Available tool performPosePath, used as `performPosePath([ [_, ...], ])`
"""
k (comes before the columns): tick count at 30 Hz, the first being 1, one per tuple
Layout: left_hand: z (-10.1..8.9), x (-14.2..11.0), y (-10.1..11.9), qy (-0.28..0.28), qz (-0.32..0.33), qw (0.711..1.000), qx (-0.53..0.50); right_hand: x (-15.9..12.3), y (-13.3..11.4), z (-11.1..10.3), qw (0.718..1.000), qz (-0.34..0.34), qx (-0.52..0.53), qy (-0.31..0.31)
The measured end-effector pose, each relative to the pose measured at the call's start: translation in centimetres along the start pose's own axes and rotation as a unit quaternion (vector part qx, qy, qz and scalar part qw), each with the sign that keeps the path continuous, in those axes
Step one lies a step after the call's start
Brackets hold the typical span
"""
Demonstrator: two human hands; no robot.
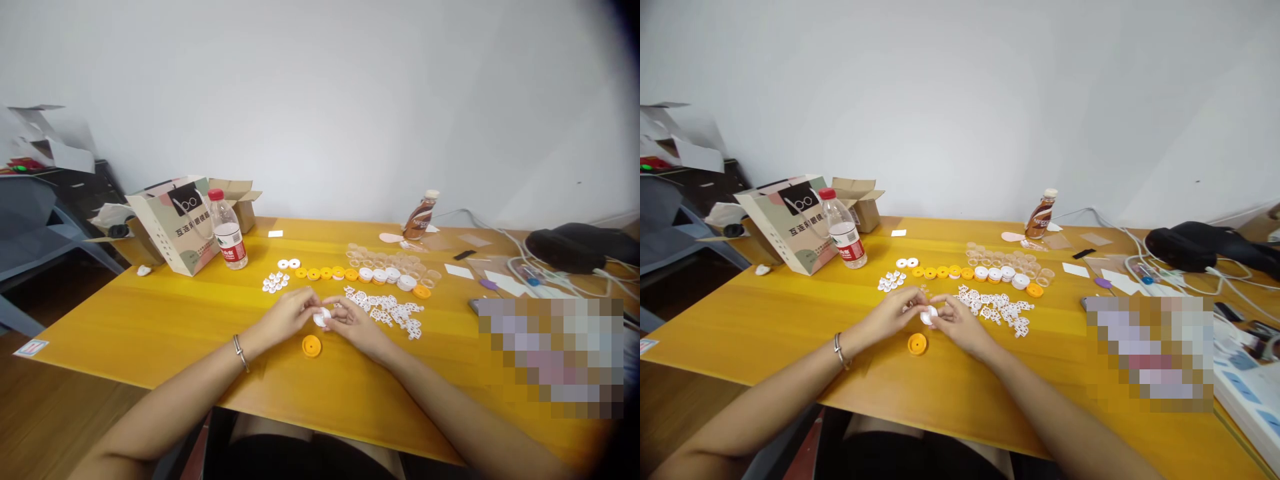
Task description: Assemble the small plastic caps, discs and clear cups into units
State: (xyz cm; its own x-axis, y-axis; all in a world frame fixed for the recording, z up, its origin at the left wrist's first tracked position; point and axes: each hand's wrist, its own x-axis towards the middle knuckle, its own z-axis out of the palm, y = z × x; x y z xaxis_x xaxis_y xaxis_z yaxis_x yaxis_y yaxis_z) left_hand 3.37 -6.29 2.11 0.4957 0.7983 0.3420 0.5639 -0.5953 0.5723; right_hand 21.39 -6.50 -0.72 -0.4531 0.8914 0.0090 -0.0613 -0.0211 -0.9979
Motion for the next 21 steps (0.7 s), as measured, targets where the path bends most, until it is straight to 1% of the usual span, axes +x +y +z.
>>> performPosePath([
  [2,-0.6,-0.1,0.4,0.009,-0.009,1.0,0.009,0.1,-0.2,-0.3,0.999,-0.003,0.016,0.028],
  [3,-0.9,-0.3,0.6,-0.008,-0.008,1.0,0.02,0.2,-0.3,-0.5,0.999,-0.003,0.02,0.043],
  [5,-1.5,-0.8,1.0,-0.073,0.016,0.996,0.053,0.3,-0.3,-0.8,0.997,0.001,0.022,0.071],
  [8,-1.8,-1.5,1.2,-0.165,0.068,0.979,0.099,0.5,-0.1,-1.1,0.995,0.007,0.025,0.095],
  [10,-1.8,-1.6,1.0,-0.201,0.084,0.972,0.091,0.7,0.1,-1.2,0.994,0.003,0.025,0.103],
  [11,-1.8,-1.5,0.8,-0.21,0.083,0.971,0.073,0.8,0.2,-1.3,0.994,-0.002,0.024,0.105],
  [12,-1.9,-1.4,0.6,-0.21,0.075,0.974,0.047,0.8,0.3,-1.3,0.994,-0.007,0.023,0.106],
  [13,-2.0,-1.1,0.3,-0.196,0.059,0.979,0.011,0.9,0.4,-1.4,0.994,-0.013,0.021,0.109],
  [15,-2.2,-0.6,-0.3,-0.14,0.01,0.986,-0.088,0.8,0.3,-1.3,0.993,-0.021,0.009,0.12],
  [16,-2.2,-0.4,-0.6,-0.111,-0.017,0.982,-0.149,0.8,0.2,-1.2,0.992,-0.023,0.001,0.126],
  [17,-2.2,-0.1,-0.9,-0.09,-0.039,0.973,-0.21,0.7,0.1,-1.0,0.991,-0.025,-0.008,0.13],
  [19,-2.0,0.2,-1.5,-0.071,-0.065,0.947,-0.307,0.5,-0.1,-0.7,0.99,-0.027,-0.02,0.134],
  [21,-1.5,0.3,-1.9,-0.07,-0.072,0.93,-0.354,0.4,-0.3,-0.4,0.991,-0.031,-0.021,0.128],
])
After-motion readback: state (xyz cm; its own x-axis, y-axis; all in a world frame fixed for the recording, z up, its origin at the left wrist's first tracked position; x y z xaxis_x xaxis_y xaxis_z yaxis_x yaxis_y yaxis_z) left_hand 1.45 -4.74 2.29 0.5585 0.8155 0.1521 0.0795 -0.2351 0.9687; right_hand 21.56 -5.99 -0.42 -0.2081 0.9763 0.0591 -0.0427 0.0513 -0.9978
